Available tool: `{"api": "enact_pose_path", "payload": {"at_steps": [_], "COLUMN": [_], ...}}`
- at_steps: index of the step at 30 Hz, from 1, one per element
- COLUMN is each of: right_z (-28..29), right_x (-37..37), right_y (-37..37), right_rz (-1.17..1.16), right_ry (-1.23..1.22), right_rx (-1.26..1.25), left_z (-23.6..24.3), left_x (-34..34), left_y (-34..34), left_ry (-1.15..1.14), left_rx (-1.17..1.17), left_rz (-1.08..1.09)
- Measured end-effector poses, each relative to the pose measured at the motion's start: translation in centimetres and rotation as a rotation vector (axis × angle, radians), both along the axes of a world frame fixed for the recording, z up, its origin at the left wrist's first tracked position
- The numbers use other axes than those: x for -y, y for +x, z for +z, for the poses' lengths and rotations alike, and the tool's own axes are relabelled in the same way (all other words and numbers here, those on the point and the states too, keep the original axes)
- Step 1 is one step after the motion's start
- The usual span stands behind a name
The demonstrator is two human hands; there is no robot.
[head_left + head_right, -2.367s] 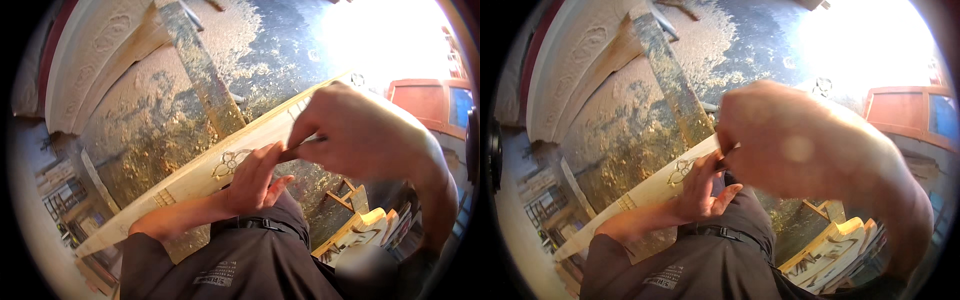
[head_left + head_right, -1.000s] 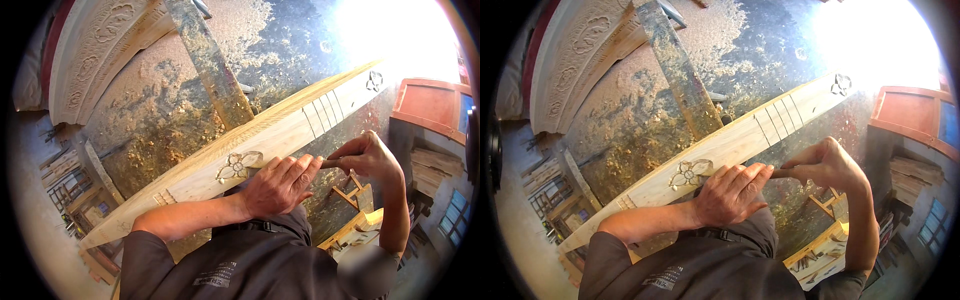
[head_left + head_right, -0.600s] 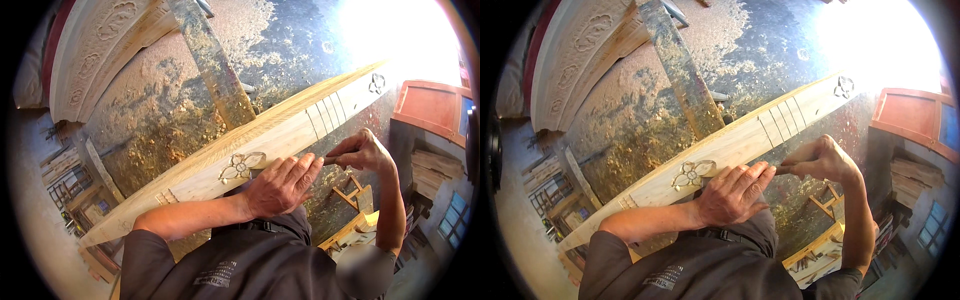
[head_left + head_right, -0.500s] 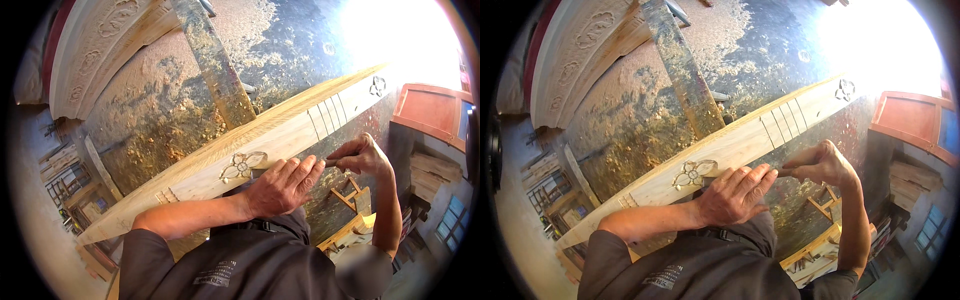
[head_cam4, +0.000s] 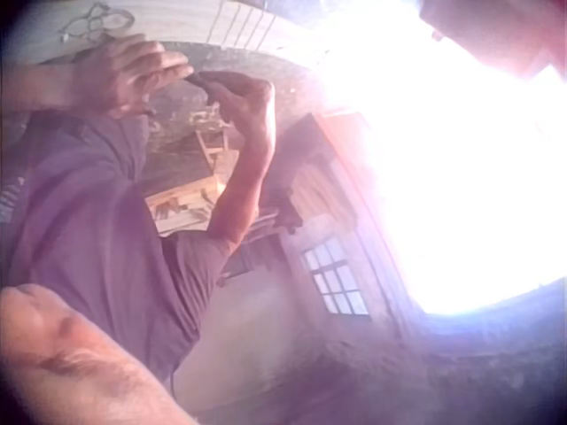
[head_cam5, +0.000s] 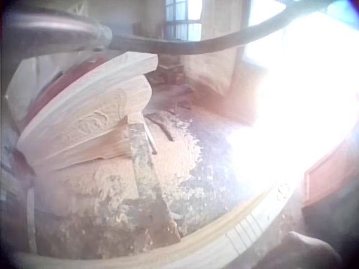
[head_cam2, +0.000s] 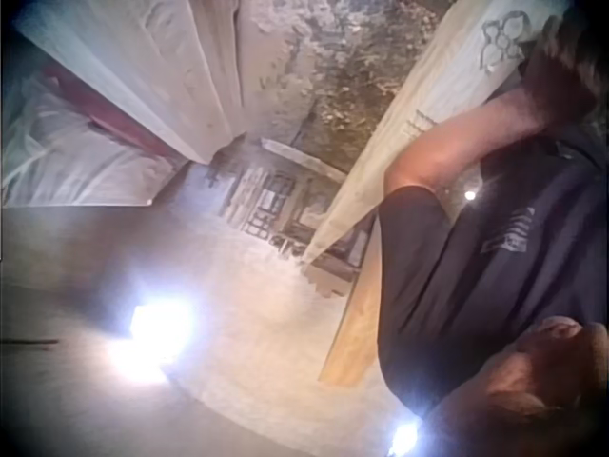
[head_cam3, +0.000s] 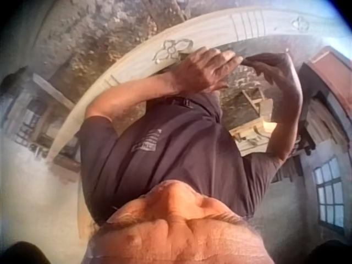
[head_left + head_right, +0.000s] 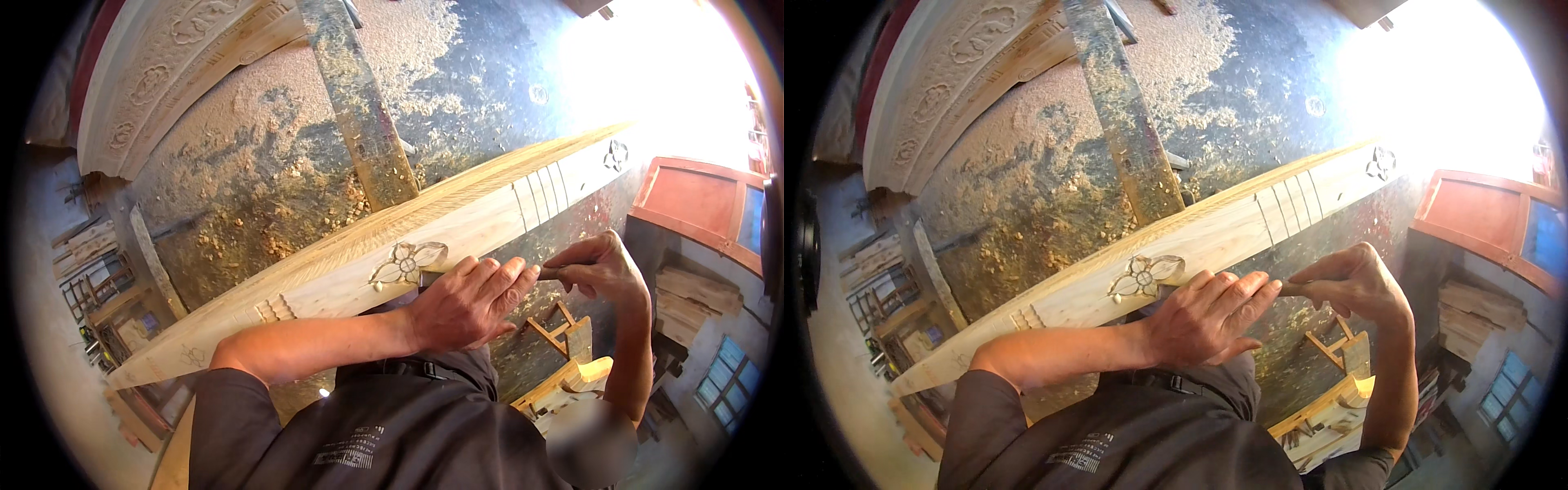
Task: The person carves a decorative floral pattern into a piece of wood using a chisel and a mallet.
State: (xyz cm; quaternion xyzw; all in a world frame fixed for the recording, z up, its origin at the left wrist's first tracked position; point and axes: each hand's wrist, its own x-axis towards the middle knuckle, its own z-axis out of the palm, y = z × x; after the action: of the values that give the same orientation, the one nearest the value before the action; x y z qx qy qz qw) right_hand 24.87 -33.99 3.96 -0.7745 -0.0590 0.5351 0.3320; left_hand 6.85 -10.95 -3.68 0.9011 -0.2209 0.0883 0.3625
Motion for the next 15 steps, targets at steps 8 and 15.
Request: {"api": "enact_pose_path", "payload": {"at_steps": [8,15], "right_z": [2.5,8.9], "right_x": [-1.2,-6.6], "right_y": [0.2,2.0], "right_rz": [-0.017,0.105], "right_ry": [-0.028,-0.175], "right_rx": [0.030,0.039], "left_z": [0.0,1.3], "left_x": [0.0,-0.8], "left_y": [0.0,0.6], "left_ry": [-0.005,-0.161], "left_rx": [0.054,0.030], "left_rz": [0.035,0.111]}}
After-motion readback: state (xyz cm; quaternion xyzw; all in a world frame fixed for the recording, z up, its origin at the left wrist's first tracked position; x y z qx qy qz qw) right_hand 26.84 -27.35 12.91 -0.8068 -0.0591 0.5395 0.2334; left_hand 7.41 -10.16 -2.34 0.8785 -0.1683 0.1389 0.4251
